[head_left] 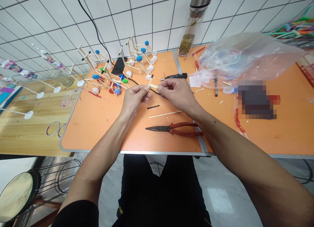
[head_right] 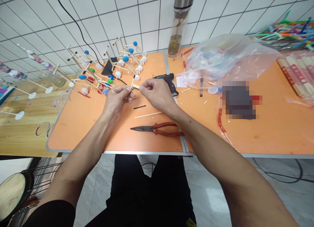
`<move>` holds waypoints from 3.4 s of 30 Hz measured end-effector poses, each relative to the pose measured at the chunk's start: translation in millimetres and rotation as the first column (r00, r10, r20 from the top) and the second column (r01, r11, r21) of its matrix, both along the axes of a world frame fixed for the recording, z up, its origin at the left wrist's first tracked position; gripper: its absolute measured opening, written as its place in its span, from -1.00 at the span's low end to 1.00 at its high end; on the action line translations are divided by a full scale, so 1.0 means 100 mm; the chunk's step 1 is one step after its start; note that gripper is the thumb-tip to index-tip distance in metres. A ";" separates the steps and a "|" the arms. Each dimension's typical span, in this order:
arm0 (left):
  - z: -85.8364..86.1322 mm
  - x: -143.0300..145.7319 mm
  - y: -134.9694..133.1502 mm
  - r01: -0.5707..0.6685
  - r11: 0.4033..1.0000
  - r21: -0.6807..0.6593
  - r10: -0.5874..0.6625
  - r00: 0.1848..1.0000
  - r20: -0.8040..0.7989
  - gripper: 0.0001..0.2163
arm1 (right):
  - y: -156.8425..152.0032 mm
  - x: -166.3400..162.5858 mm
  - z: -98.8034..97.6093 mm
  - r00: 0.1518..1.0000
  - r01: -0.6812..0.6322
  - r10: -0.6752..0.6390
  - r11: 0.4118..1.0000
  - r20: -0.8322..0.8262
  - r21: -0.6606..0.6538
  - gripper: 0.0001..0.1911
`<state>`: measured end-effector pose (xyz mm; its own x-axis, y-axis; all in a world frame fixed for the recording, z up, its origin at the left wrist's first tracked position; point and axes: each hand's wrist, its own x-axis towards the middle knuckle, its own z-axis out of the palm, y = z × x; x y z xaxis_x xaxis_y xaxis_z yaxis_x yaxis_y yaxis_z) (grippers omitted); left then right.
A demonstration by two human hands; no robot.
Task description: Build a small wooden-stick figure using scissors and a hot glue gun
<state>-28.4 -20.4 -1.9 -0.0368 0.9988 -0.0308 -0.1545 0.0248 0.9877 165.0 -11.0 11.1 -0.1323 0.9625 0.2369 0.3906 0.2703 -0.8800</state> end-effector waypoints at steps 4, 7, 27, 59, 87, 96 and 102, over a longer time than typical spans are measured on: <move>0.00 0.00 0.00 -0.007 1.000 -0.007 0.007 1.000 -0.016 -0.77 | 0.00 0.00 0.00 1.000 0.003 -0.003 1.000 -0.004 -0.001 -0.85; 0.00 0.01 0.00 -0.008 1.000 -0.003 0.008 1.000 -0.009 -0.76 | 0.00 0.00 -0.01 1.000 0.000 0.000 1.000 -0.005 -0.003 -0.84; 0.01 -0.03 0.01 0.036 0.998 -0.048 -0.037 0.999 -0.015 -0.68 | 0.00 0.01 0.00 1.000 -0.006 0.006 1.000 0.006 -0.006 -0.83; 0.00 -0.07 0.05 0.032 0.988 -0.153 -0.022 0.998 0.064 -0.78 | 0.01 -0.02 -0.03 0.997 -0.054 0.057 0.998 0.056 -0.045 -0.83; 0.09 -0.07 0.01 0.052 0.987 -0.153 -0.051 0.999 0.014 -0.76 | 0.01 0.01 -0.01 0.998 -0.053 0.055 0.997 0.031 -0.050 -0.81; 0.09 -0.10 0.04 0.085 0.979 -0.184 -0.079 0.996 0.038 -0.80 | -0.01 0.01 0.02 0.997 -0.073 0.075 0.996 0.031 -0.057 -0.81; 0.05 -0.12 0.06 0.097 0.976 -0.197 -0.083 0.993 0.078 -0.80 | -0.01 0.01 0.01 0.996 -0.081 0.083 0.995 0.040 -0.056 -0.77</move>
